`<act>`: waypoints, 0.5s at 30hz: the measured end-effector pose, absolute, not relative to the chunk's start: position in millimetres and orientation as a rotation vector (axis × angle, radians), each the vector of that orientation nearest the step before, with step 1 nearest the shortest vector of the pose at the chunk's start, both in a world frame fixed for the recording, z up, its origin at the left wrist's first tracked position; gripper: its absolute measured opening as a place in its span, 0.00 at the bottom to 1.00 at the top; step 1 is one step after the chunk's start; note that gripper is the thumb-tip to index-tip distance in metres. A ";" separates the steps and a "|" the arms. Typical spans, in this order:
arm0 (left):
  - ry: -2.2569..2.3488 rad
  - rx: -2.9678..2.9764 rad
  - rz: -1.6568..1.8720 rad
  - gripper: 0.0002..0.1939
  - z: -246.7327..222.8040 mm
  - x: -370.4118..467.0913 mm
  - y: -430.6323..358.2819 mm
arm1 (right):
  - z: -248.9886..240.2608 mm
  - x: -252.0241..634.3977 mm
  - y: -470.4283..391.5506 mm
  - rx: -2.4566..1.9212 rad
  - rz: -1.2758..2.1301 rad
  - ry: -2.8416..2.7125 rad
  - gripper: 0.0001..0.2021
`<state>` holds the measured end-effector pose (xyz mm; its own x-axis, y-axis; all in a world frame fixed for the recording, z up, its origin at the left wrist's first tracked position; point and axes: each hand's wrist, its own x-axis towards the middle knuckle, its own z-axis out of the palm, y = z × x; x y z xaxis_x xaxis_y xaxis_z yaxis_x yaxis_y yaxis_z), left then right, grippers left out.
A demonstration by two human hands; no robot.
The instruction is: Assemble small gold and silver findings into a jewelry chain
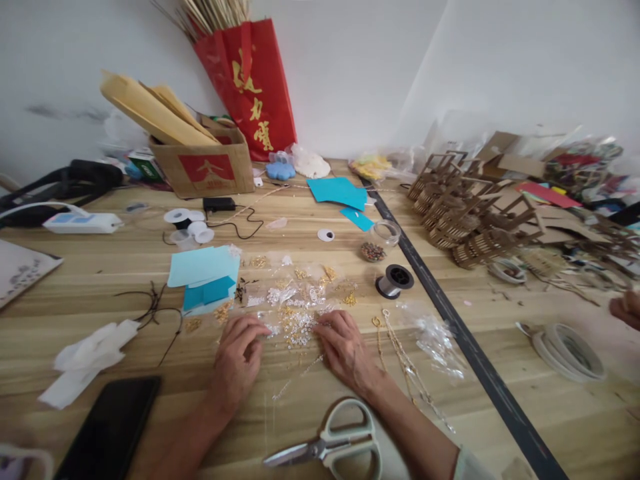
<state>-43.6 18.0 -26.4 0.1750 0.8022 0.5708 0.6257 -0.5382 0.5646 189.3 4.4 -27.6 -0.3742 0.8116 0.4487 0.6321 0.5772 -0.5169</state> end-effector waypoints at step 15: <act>1.306 2.340 1.238 0.10 -25.2 -36.9 14.3 | -28.2 191.0 5.3 -1.185 0.342 -2.072 0.15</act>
